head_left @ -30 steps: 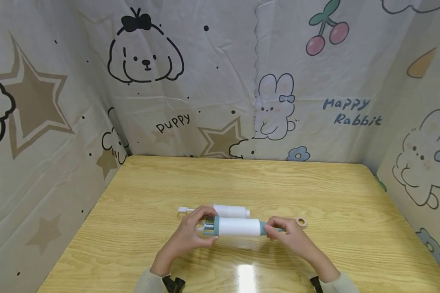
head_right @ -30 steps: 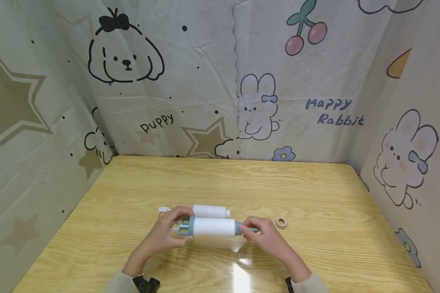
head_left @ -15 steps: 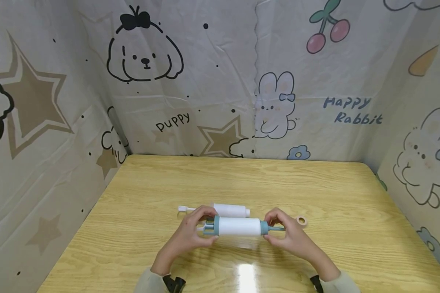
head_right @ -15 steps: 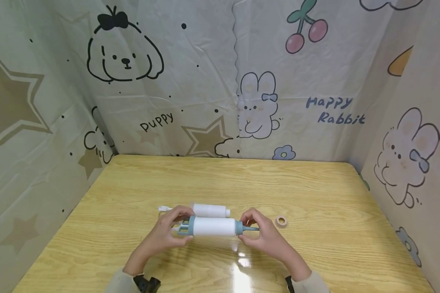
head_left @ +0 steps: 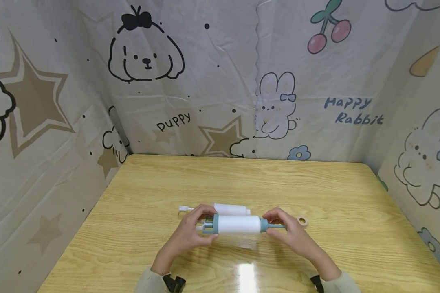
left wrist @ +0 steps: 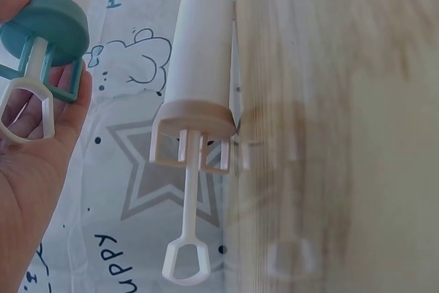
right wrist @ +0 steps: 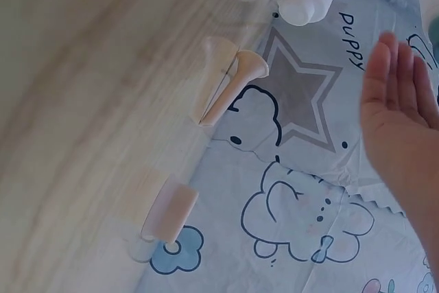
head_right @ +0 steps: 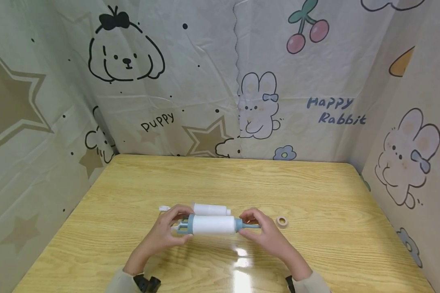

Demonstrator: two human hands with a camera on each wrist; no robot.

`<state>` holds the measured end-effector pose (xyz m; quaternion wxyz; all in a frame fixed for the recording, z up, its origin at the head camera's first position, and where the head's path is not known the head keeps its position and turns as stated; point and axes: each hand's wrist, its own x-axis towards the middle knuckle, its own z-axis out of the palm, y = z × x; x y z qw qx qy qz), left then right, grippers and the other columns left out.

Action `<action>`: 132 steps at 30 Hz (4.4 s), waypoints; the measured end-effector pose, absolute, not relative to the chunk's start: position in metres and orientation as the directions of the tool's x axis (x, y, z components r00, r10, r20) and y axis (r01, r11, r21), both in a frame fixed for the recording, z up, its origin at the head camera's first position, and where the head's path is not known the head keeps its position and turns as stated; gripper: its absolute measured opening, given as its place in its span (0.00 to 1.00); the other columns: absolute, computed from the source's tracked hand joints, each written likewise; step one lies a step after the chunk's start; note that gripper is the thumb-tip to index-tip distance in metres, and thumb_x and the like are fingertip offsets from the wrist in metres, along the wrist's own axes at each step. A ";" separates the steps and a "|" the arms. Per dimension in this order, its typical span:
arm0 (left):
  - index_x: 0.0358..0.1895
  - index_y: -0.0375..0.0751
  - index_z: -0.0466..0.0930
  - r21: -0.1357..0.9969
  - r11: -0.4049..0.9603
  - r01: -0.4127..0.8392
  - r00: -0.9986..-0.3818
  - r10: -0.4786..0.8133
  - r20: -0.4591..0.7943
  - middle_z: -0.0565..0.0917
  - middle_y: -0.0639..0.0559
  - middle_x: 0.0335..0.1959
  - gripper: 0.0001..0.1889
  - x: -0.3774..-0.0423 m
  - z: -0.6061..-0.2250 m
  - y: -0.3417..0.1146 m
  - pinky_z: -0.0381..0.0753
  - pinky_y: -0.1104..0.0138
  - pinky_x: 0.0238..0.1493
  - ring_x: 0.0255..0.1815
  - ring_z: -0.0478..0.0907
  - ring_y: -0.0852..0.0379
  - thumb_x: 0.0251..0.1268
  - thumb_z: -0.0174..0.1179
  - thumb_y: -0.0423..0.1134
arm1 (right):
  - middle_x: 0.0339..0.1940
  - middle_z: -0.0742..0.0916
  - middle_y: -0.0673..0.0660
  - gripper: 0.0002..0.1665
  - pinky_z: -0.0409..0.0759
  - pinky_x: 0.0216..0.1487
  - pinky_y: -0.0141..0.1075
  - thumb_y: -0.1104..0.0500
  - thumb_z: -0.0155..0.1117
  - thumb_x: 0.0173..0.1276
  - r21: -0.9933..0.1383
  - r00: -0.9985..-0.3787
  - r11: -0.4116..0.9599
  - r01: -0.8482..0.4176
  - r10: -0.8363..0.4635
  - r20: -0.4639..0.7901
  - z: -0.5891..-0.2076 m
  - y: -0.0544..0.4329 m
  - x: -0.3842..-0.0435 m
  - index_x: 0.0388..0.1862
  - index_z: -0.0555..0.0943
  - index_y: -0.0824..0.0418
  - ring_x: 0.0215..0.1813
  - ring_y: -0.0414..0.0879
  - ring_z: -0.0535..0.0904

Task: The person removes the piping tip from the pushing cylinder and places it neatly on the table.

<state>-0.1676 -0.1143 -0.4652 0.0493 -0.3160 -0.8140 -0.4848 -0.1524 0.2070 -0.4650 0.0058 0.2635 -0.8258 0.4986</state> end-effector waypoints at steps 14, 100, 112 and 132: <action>0.55 0.45 0.73 0.743 0.317 0.590 -0.774 0.484 0.408 0.79 0.50 0.52 0.29 -0.169 -0.467 -0.114 0.85 0.66 0.52 0.52 0.79 0.61 0.48 0.73 0.30 | 0.42 0.86 0.52 0.15 0.84 0.48 0.33 0.67 0.69 0.62 -0.775 -0.819 0.336 -0.536 -0.432 0.379 -0.467 0.206 -0.154 0.47 0.79 0.56 0.45 0.33 0.80; 0.51 0.45 0.74 0.693 0.492 0.527 -0.794 0.577 0.194 0.78 0.53 0.52 0.25 -0.171 -0.476 -0.126 0.84 0.63 0.54 0.51 0.80 0.54 0.50 0.74 0.39 | 0.46 0.82 0.47 0.21 0.83 0.51 0.34 0.68 0.70 0.61 -0.723 -0.754 0.301 -0.622 -0.479 0.449 -0.470 0.208 -0.156 0.51 0.75 0.54 0.48 0.36 0.79; 0.52 0.46 0.74 0.702 0.531 0.475 -0.814 0.568 0.121 0.79 0.53 0.51 0.24 -0.173 -0.479 -0.131 0.83 0.65 0.54 0.53 0.80 0.53 0.52 0.73 0.41 | 0.45 0.81 0.50 0.21 0.82 0.50 0.32 0.66 0.70 0.62 -0.700 -0.734 0.301 -0.648 -0.491 0.469 -0.471 0.208 -0.156 0.52 0.75 0.54 0.47 0.36 0.79; 0.53 0.43 0.73 0.688 0.588 0.425 -0.822 0.569 0.022 0.80 0.51 0.51 0.25 -0.174 -0.482 -0.135 0.83 0.61 0.53 0.55 0.79 0.51 0.53 0.73 0.42 | 0.44 0.82 0.49 0.21 0.82 0.49 0.31 0.66 0.70 0.62 -0.686 -0.727 0.310 -0.658 -0.498 0.473 -0.471 0.207 -0.156 0.51 0.75 0.55 0.46 0.36 0.79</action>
